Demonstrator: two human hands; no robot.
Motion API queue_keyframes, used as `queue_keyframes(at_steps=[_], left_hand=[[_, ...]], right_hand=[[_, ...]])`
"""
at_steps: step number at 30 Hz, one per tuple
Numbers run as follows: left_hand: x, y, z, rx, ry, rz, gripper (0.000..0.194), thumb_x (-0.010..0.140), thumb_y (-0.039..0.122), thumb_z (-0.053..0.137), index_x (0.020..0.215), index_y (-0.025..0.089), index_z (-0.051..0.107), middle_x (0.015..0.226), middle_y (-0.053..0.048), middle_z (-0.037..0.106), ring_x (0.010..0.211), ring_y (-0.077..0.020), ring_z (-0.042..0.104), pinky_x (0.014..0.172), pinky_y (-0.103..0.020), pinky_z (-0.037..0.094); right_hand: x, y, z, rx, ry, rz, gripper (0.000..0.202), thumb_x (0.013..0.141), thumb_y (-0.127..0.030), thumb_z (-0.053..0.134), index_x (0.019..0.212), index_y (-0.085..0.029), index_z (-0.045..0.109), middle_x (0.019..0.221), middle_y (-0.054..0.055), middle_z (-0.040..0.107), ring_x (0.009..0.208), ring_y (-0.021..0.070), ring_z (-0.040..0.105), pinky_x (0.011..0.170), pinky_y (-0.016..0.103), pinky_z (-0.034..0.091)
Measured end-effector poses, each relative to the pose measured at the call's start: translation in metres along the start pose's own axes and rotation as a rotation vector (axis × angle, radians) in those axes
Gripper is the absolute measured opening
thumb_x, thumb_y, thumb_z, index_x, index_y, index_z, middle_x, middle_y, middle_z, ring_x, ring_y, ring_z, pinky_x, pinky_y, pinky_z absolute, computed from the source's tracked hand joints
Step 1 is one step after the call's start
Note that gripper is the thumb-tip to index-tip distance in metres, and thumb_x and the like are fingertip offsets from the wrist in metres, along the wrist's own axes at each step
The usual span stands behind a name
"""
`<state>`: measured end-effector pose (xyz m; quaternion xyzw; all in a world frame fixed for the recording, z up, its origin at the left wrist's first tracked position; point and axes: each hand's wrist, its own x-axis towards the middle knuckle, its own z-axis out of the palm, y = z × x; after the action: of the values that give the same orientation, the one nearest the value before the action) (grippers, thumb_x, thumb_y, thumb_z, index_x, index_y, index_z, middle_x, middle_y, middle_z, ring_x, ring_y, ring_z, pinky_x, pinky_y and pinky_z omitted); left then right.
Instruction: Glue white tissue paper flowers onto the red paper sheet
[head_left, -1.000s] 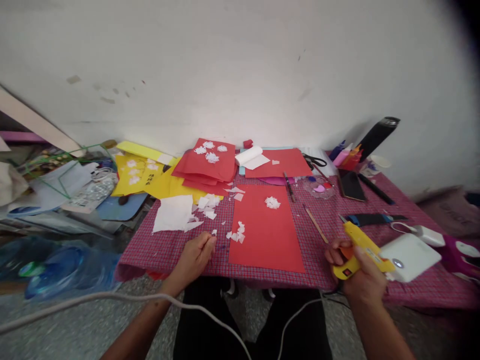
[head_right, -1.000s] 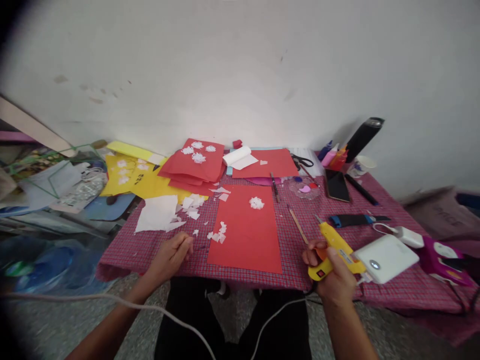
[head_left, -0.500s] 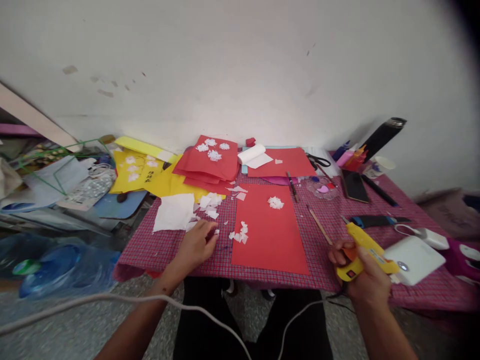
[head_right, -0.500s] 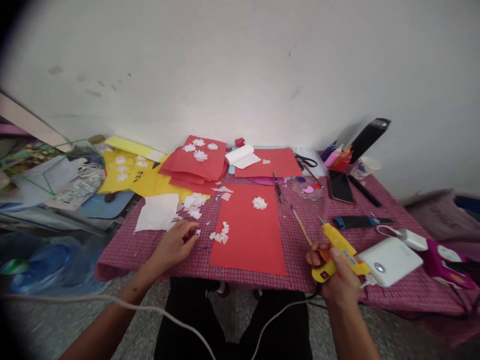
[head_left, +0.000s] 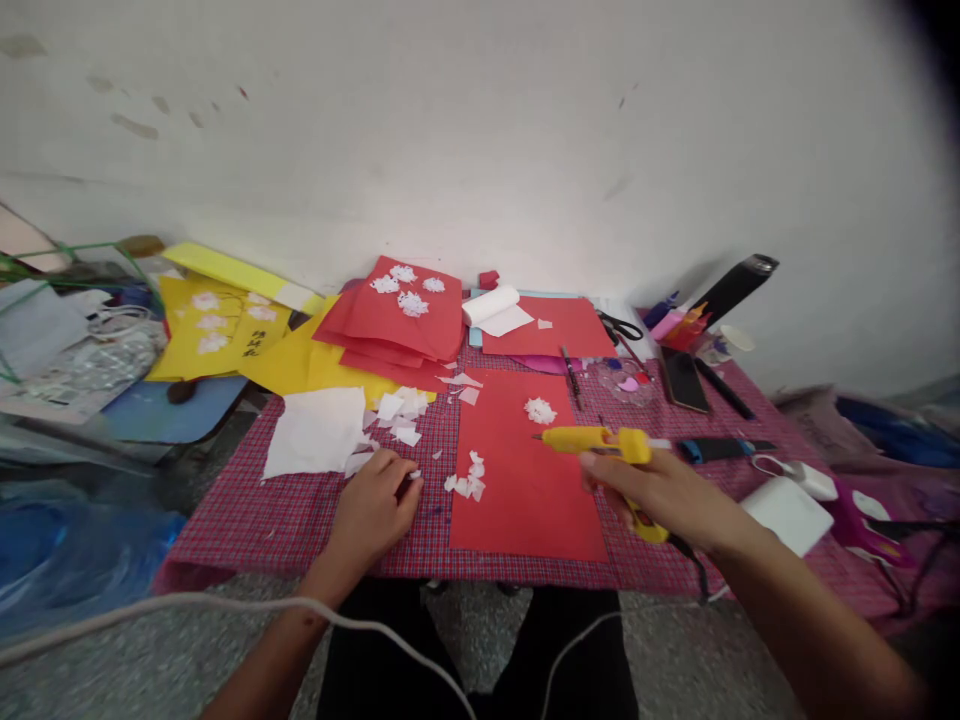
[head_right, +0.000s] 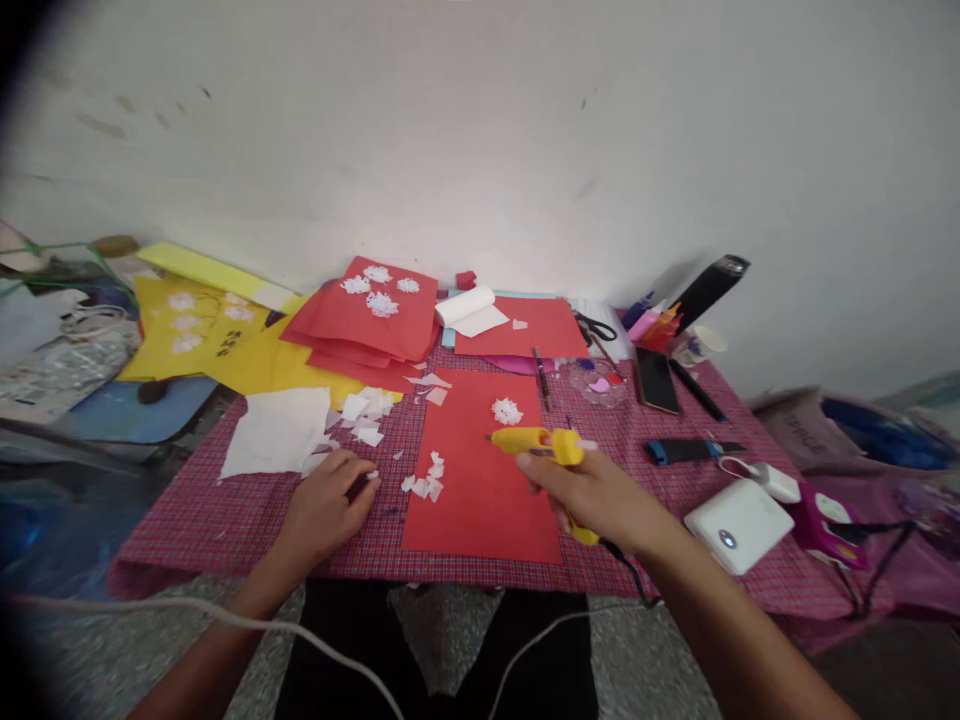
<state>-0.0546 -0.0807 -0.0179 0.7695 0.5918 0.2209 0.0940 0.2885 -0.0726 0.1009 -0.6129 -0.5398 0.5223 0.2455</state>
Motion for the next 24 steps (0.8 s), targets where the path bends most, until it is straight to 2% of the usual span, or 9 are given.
queue_keyframes(at_steps=[2, 4, 8, 11, 17, 21, 24], left_hand=[[0.0, 0.0, -0.001, 0.0, -0.002, 0.005, 0.016, 0.096, 0.029, 0.051, 0.094, 0.02, 0.064, 0.094, -0.006, 0.061, 0.091, -0.0221, 0.06, 0.084, -0.036, 0.049], [0.0, -0.001, -0.001, -0.002, -0.002, 0.008, 0.017, 0.096, 0.029, 0.05, 0.095, 0.02, 0.065, 0.094, -0.006, 0.061, 0.091, -0.0219, 0.06, 0.085, -0.036, 0.05], [0.0, -0.003, 0.0, -0.013, -0.002, 0.019, 0.018, 0.096, 0.029, 0.05, 0.098, 0.02, 0.066, 0.095, -0.007, 0.062, 0.091, -0.0222, 0.06, 0.085, -0.036, 0.05], [-0.001, -0.003, 0.0, -0.022, -0.003, 0.014, 0.019, 0.097, 0.029, 0.049, 0.098, 0.02, 0.066, 0.096, -0.007, 0.062, 0.093, -0.0231, 0.061, 0.085, -0.037, 0.05], [-0.001, -0.003, 0.0, -0.048, -0.004, -0.008, 0.018, 0.097, 0.029, 0.05, 0.095, 0.02, 0.066, 0.096, -0.006, 0.063, 0.092, -0.0226, 0.061, 0.086, -0.037, 0.05], [-0.001, -0.004, 0.0, -0.067, 0.007, -0.004, 0.016, 0.097, 0.027, 0.05, 0.093, 0.021, 0.064, 0.096, -0.006, 0.063, 0.093, -0.0222, 0.061, 0.087, -0.036, 0.05], [-0.002, -0.004, 0.0, -0.074, 0.013, -0.005, 0.015, 0.097, 0.027, 0.051, 0.095, 0.021, 0.064, 0.096, -0.006, 0.063, 0.094, -0.0223, 0.061, 0.086, -0.036, 0.049]], right_hand=[[0.023, -0.014, 0.014, -0.064, -0.041, -0.023, 0.029, 0.081, -0.049, 0.072, 0.076, -0.021, 0.073, 0.047, -0.003, 0.055, 0.038, 0.0106, 0.048, 0.034, 0.021, 0.034], [0.043, -0.021, 0.026, -0.156, -0.105, -0.03, 0.025, 0.082, -0.045, 0.07, 0.09, -0.022, 0.074, 0.053, -0.005, 0.058, 0.037, 0.0082, 0.046, 0.034, 0.019, 0.032], [0.068, -0.024, 0.038, -0.346, -0.11, -0.097, 0.022, 0.083, -0.042, 0.067, 0.079, -0.021, 0.073, 0.05, -0.005, 0.054, 0.041, 0.0083, 0.043, 0.04, 0.02, 0.032], [0.074, -0.023, 0.041, -0.389, -0.113, -0.135, 0.025, 0.085, -0.044, 0.064, 0.079, -0.021, 0.074, 0.049, -0.004, 0.052, 0.043, 0.0101, 0.043, 0.043, 0.023, 0.033], [0.077, -0.029, 0.046, -0.494, -0.175, -0.109, 0.034, 0.089, -0.044, 0.057, 0.109, -0.025, 0.077, 0.047, -0.006, 0.048, 0.044, 0.0116, 0.042, 0.047, 0.025, 0.035], [0.08, -0.027, 0.047, -0.608, -0.137, -0.105, 0.035, 0.089, -0.047, 0.056, 0.105, -0.025, 0.079, 0.048, -0.005, 0.051, 0.045, 0.0125, 0.046, 0.049, 0.025, 0.035], [0.082, -0.024, 0.047, -0.637, -0.155, -0.102, 0.036, 0.091, -0.047, 0.055, 0.11, -0.027, 0.077, 0.054, -0.003, 0.058, 0.047, 0.0129, 0.049, 0.05, 0.025, 0.036]])
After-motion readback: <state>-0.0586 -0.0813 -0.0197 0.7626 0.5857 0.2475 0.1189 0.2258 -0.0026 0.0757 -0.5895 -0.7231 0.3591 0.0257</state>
